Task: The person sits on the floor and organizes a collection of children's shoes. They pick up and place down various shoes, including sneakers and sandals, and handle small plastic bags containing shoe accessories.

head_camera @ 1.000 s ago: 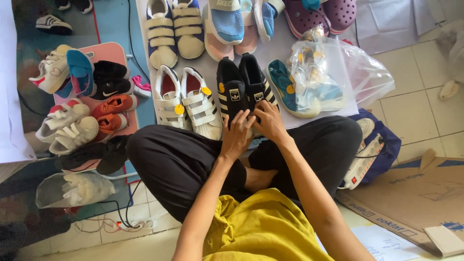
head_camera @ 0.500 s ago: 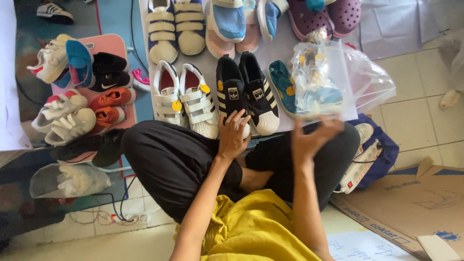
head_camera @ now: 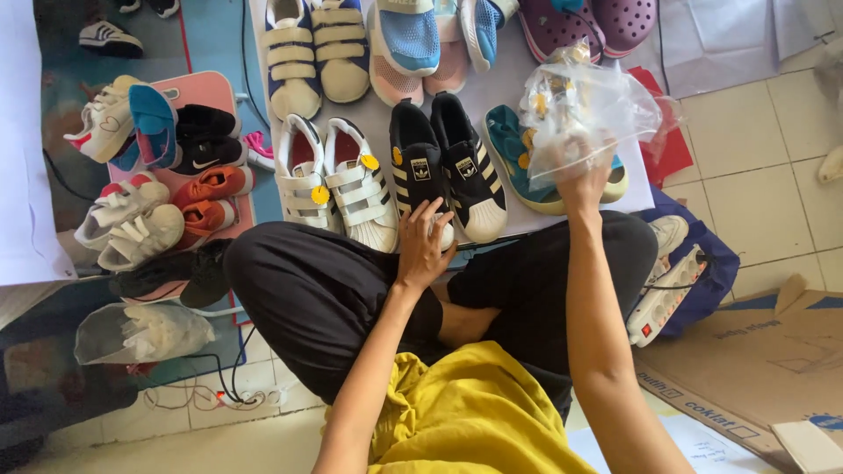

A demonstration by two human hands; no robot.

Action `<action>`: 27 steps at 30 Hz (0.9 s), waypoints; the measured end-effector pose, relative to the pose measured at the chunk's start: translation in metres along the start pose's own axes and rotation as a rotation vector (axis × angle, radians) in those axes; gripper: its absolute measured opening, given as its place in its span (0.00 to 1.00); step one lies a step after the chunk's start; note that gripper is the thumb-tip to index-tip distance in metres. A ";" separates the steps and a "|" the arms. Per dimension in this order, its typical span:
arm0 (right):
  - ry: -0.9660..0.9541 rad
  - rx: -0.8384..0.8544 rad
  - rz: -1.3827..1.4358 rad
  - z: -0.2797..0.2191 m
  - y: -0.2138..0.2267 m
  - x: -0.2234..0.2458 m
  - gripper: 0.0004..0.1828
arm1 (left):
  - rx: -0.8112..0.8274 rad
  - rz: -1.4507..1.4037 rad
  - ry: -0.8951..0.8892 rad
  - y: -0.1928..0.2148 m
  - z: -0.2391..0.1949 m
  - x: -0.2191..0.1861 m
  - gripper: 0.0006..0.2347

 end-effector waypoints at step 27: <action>-0.585 -0.089 1.226 -0.024 -0.010 -0.084 0.22 | 0.020 0.058 -0.034 -0.005 -0.003 0.002 0.25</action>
Point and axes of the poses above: each hand's wrist, its own z-axis towards the middle knuckle, its own y-axis out of the back of the hand, x = y × z, the point moved 3 cm from there along z, towards the middle knuckle, and after that the axes turned 7 degrees about -z, right-handed, at the moved point
